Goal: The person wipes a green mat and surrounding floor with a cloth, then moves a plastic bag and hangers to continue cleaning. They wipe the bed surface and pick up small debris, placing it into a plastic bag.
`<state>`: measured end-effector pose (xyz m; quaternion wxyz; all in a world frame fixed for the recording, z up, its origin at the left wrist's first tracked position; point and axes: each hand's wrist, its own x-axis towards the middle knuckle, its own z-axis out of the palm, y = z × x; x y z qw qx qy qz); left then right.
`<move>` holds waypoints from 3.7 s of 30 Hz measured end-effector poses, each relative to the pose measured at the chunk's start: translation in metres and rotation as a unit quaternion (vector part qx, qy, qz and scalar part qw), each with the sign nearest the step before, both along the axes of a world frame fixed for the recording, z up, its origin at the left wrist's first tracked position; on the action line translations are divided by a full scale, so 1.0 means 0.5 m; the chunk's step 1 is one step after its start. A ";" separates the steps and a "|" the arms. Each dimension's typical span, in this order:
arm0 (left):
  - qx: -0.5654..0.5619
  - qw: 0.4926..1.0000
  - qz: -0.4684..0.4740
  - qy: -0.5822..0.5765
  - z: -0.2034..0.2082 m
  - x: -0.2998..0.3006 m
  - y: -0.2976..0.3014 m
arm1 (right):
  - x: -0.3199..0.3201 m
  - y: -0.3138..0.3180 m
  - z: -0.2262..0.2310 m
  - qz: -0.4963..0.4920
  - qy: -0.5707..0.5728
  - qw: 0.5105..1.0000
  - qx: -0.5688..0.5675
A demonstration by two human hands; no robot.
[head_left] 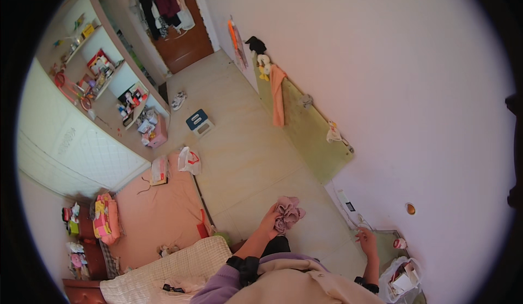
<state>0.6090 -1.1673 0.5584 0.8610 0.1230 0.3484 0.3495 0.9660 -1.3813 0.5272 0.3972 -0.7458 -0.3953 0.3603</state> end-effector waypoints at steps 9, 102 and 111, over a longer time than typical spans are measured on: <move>-0.022 0.981 0.188 0.027 -0.064 -0.304 0.238 | -0.142 0.422 -0.003 0.137 -0.005 0.990 -0.041; -0.277 0.289 0.913 -0.083 -0.144 -1.298 0.509 | -2.152 2.005 -0.104 0.791 -0.020 0.607 0.077; -0.259 0.310 0.909 -0.103 -0.173 -1.276 0.520 | -2.149 2.021 -0.118 0.796 -0.030 0.600 0.081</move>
